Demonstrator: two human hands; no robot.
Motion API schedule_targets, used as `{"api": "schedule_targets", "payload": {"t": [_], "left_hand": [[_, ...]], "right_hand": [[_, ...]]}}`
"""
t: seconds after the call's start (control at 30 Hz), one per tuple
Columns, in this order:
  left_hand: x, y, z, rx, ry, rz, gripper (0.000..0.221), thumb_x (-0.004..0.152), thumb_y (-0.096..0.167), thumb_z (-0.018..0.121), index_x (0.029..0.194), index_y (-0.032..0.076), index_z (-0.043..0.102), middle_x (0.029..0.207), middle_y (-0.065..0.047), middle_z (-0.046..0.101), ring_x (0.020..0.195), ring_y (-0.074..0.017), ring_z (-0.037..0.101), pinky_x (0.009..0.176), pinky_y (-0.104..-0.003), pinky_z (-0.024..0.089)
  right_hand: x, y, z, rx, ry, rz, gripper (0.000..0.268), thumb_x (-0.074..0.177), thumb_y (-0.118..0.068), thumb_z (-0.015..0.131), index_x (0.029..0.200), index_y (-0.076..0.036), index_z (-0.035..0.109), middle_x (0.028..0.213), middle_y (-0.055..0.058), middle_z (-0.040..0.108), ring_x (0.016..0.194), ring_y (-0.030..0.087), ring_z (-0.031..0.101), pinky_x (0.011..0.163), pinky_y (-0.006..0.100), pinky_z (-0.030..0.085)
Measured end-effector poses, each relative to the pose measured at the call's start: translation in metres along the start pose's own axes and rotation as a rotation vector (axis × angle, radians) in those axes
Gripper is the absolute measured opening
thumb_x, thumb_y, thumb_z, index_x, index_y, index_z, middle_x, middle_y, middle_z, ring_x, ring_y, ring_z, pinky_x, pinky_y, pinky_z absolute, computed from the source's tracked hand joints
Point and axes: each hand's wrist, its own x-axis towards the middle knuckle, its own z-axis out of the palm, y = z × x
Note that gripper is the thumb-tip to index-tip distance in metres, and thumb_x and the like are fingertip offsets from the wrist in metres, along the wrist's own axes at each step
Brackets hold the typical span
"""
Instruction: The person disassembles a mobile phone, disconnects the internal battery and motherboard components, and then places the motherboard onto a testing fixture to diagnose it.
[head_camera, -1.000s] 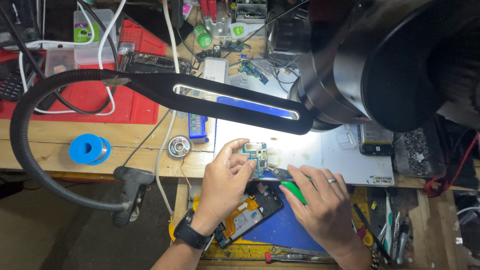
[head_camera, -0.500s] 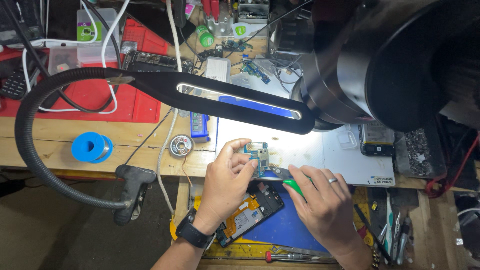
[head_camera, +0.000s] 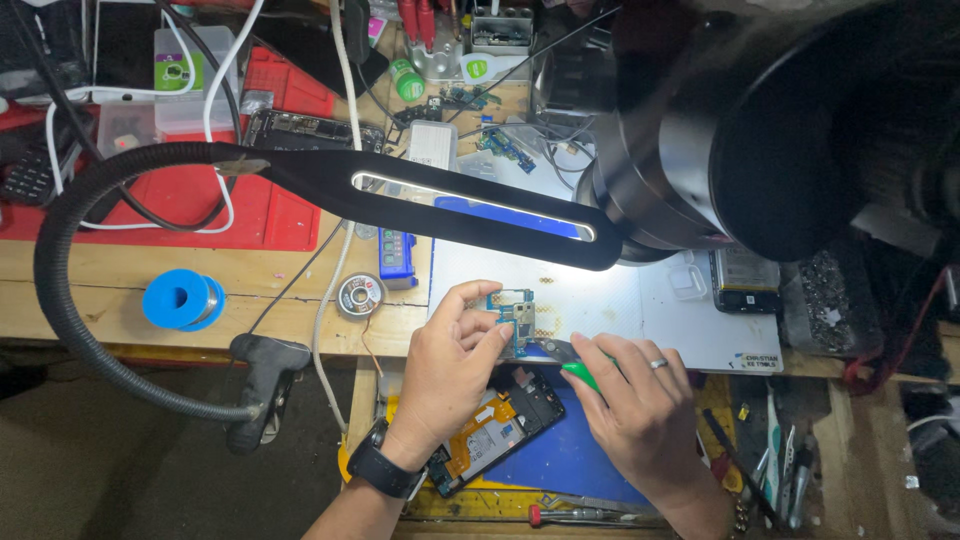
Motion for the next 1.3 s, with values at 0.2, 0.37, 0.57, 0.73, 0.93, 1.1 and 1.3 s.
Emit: {"api": "schedule_targets", "payload": {"t": [0.2,0.37,0.57,0.73,0.93,1.1,1.3], "left_hand": [[0.002,-0.006,-0.001,-0.085,-0.009,-0.016,0.044,0.093,0.005,0.066,0.135,0.002,0.054,0.086,-0.005,0.072,0.080,-0.0074,0.069,0.068,-0.022,0.056],[0.003,-0.007,-0.001,-0.092,-0.018,-0.019,0.044,0.093,0.005,0.065,0.135,0.001,0.053,0.088,-0.005,0.072,0.081,-0.0070,0.069,0.068,-0.021,0.056],[0.002,-0.006,-0.001,-0.067,-0.019,-0.011,0.047,0.093,0.006,0.065,0.138,0.000,0.053,0.089,-0.005,0.073,0.082,-0.0077,0.070,0.070,-0.022,0.057],[0.001,-0.003,-0.002,0.015,-0.014,-0.010,0.050,0.093,0.008,0.064,0.141,0.000,0.052,0.089,-0.004,0.075,0.084,-0.0072,0.072,0.072,-0.021,0.057],[0.001,-0.004,-0.001,0.012,-0.007,0.027,0.052,0.092,0.007,0.065,0.142,-0.002,0.054,0.088,-0.005,0.074,0.082,-0.0067,0.070,0.070,-0.022,0.056],[0.001,-0.004,-0.002,0.036,-0.010,0.065,0.051,0.092,0.007,0.065,0.141,-0.002,0.054,0.089,-0.004,0.074,0.076,-0.0061,0.065,0.066,-0.021,0.054],[-0.005,-0.012,0.000,0.069,0.022,0.117,0.050,0.091,0.006,0.066,0.140,0.005,0.058,0.094,-0.004,0.070,0.077,-0.0053,0.067,0.067,-0.021,0.055]], "right_hand": [[-0.005,0.000,0.002,0.021,0.011,0.009,0.043,0.074,-0.016,0.085,0.112,-0.003,0.072,0.100,0.009,0.070,0.090,0.023,0.067,0.075,0.038,0.047],[-0.008,0.002,0.001,0.007,0.000,0.034,0.044,0.074,-0.017,0.085,0.114,-0.003,0.072,0.101,0.008,0.070,0.088,0.022,0.066,0.074,0.038,0.047],[-0.007,-0.003,-0.002,0.006,0.005,0.031,0.046,0.074,-0.018,0.086,0.114,-0.002,0.071,0.102,0.009,0.069,0.089,0.023,0.066,0.075,0.039,0.048],[-0.020,-0.006,-0.011,0.108,-0.037,0.100,0.047,0.074,-0.015,0.083,0.115,0.001,0.069,0.105,0.012,0.067,0.091,0.026,0.067,0.081,0.040,0.051],[-0.082,-0.010,-0.006,0.287,-0.319,0.322,0.054,0.064,-0.016,0.082,0.117,-0.007,0.071,0.107,0.012,0.066,0.095,0.029,0.069,0.084,0.040,0.053],[-0.116,-0.001,0.014,0.299,-0.358,0.024,0.061,0.064,-0.026,0.086,0.121,-0.011,0.069,0.109,0.012,0.065,0.104,0.031,0.063,0.091,0.047,0.047],[-0.121,-0.015,0.005,0.235,-0.386,0.135,0.054,0.074,-0.027,0.082,0.121,-0.003,0.067,0.114,0.015,0.064,0.114,0.033,0.058,0.098,0.047,0.041]]}}
